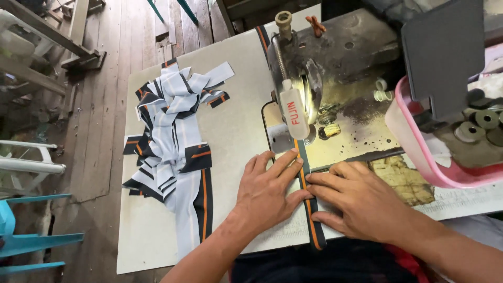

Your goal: The person is sewing fabric strips by aligning them with a guide tape and feeding them through an industrial sewing machine.

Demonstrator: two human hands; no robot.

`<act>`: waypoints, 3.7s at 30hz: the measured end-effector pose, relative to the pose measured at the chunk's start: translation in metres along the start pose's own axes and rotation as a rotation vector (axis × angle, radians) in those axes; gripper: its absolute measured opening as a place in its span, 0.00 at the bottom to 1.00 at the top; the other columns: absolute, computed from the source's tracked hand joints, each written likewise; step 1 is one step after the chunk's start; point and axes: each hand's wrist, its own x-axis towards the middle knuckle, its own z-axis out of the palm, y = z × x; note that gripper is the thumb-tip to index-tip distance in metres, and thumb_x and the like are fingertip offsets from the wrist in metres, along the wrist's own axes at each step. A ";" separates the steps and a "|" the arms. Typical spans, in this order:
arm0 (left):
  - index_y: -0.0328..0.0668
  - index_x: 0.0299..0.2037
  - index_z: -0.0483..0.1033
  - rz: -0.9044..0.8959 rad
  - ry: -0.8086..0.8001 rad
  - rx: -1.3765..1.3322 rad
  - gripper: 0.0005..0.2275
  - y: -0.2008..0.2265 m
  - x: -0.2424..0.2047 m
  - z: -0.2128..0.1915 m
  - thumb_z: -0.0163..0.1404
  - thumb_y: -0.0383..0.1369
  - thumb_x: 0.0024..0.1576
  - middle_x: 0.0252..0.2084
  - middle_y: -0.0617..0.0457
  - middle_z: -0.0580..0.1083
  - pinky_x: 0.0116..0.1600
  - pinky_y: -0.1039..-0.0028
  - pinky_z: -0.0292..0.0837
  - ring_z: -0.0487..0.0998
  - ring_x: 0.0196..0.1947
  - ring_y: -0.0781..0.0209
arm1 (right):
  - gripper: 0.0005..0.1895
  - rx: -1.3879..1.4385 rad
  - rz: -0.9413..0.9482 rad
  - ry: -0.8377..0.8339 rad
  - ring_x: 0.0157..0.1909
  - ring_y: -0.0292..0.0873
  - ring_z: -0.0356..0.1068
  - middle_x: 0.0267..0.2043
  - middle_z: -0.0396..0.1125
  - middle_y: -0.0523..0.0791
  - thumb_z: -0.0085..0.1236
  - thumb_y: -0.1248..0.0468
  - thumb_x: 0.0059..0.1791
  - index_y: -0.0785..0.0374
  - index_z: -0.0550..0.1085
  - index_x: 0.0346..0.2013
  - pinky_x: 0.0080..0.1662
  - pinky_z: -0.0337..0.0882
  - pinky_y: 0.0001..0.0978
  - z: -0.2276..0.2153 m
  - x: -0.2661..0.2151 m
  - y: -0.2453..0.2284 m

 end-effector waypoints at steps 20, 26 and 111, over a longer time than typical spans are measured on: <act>0.54 0.55 0.78 -0.201 -0.232 -0.039 0.24 -0.046 0.042 0.022 0.51 0.55 0.54 0.61 0.60 0.71 0.62 0.47 0.64 0.67 0.60 0.46 | 0.26 -0.090 0.125 -0.031 0.48 0.52 0.70 0.60 0.66 0.37 0.52 0.38 0.47 0.46 0.72 0.53 0.56 0.66 0.59 0.030 0.027 0.050; 0.55 0.55 0.77 -0.254 -0.229 -0.044 0.25 -0.052 0.047 0.028 0.49 0.58 0.54 0.63 0.62 0.69 0.64 0.50 0.63 0.66 0.62 0.48 | 0.26 0.015 0.227 -0.074 0.51 0.56 0.71 0.59 0.64 0.38 0.50 0.38 0.49 0.45 0.72 0.55 0.60 0.60 0.62 0.018 0.036 0.045; 0.36 0.46 0.78 -0.020 0.184 -0.360 0.07 0.005 0.000 -0.004 0.52 0.28 0.60 0.51 0.48 0.78 0.56 0.64 0.68 0.78 0.51 0.54 | 0.06 0.214 -0.081 0.281 0.40 0.51 0.68 0.45 0.75 0.45 0.53 0.69 0.51 0.64 0.76 0.32 0.39 0.69 0.42 0.015 -0.023 -0.034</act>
